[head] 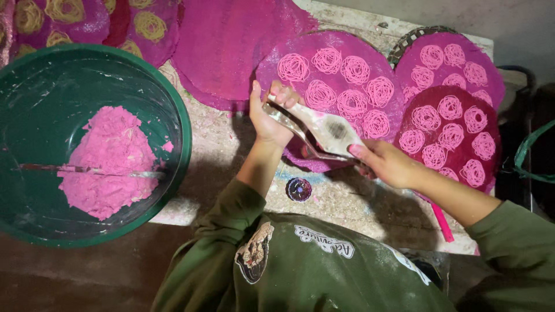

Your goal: The person uses a manual extruder to push pink dough through a nozzle, forming spiral shapes onto a pink mat. They repeatedly refill the extruder from a green bowl and continue extruding until the mat is filled with spirals.

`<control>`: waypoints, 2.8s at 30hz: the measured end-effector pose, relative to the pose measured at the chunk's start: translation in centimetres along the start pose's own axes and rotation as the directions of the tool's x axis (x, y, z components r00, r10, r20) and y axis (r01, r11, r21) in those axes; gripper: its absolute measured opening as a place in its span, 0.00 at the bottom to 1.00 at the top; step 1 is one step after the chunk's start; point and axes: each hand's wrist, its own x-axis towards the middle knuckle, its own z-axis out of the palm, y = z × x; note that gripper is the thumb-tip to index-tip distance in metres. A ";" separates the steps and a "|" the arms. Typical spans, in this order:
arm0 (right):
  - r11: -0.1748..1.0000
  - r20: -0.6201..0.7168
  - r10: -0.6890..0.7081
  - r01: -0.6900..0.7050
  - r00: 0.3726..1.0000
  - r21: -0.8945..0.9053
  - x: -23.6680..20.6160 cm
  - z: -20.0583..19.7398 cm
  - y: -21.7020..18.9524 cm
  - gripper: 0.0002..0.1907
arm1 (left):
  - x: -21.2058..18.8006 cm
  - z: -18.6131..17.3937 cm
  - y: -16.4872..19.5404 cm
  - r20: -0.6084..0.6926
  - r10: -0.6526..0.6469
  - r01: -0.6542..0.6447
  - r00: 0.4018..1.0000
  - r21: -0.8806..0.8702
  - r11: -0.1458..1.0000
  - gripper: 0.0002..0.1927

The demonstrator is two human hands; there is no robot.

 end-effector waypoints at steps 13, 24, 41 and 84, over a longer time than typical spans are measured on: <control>0.999 -0.091 -0.025 0.023 0.996 -0.025 -2.7 0.8 -2.7 0.37 | 0.5 1.5 -0.4 -0.054 -0.001 0.003 0.999 0.030 1.000 0.24; 0.996 -0.205 -0.054 0.038 0.977 -0.080 -2.7 -1.5 -1.4 0.31 | 2.4 3.9 -2.2 -0.143 -0.075 0.077 0.987 0.009 0.997 0.24; 0.938 -0.310 -0.197 0.271 0.930 0.218 -2.2 -1.6 5.7 0.29 | -7.3 0.5 1.3 -0.333 0.031 0.335 0.942 0.935 -0.117 0.31; 0.868 -0.205 -0.437 0.352 0.876 -0.349 6.2 -2.6 -9.2 0.26 | 4.7 5.3 6.7 -0.165 0.237 -0.232 0.957 0.046 0.972 0.24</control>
